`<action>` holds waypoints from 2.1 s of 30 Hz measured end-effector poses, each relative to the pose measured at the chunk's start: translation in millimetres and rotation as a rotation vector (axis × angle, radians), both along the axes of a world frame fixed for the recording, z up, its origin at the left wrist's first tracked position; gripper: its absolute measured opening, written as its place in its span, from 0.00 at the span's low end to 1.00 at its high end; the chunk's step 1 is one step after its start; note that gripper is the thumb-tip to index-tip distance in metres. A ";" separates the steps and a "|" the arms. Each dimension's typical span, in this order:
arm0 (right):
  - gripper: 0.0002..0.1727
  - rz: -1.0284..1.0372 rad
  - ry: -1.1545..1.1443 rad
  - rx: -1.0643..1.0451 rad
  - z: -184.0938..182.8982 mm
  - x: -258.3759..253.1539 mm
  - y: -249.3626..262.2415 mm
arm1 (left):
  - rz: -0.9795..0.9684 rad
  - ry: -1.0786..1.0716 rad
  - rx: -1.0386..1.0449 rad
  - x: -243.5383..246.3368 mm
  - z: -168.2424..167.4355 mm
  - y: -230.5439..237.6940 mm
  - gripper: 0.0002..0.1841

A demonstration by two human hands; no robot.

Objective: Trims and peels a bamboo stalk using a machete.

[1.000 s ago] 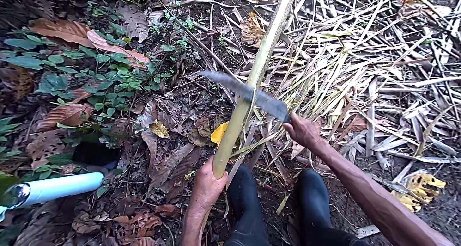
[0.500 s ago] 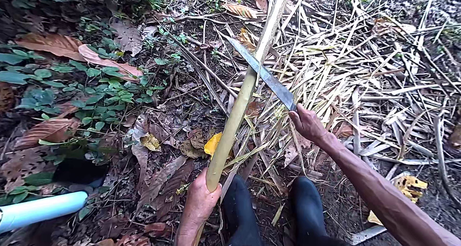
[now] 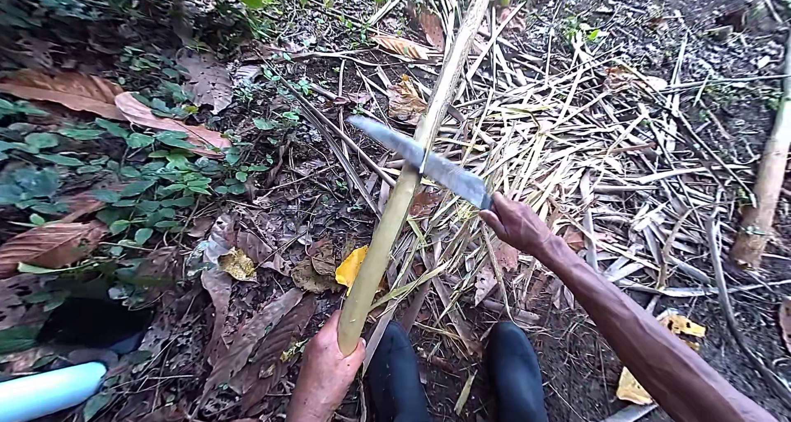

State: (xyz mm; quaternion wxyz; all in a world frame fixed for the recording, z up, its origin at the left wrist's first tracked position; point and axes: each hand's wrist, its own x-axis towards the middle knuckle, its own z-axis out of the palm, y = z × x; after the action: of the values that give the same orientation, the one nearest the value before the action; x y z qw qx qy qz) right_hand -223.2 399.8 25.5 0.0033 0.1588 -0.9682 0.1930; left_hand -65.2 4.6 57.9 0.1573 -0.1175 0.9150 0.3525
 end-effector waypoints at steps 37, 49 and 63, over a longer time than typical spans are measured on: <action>0.27 0.129 -0.204 0.709 257.2 16.8 -2.6 | -0.022 -0.009 -0.045 4.3 2.5 17.2 0.23; 0.38 0.095 -0.248 0.815 242.0 31.7 -11.9 | -0.043 -0.007 -0.041 8.9 5.1 22.3 0.24; 0.38 0.340 -0.125 0.933 255.1 71.3 -75.8 | -0.053 -0.009 -0.031 10.3 0.4 27.0 0.23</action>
State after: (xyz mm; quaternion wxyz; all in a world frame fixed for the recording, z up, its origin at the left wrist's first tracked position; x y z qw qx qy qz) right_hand -151.9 324.0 280.6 -0.1577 0.2870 -0.9102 -0.2535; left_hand -54.8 31.6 58.2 0.1689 -0.0973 0.9223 0.3336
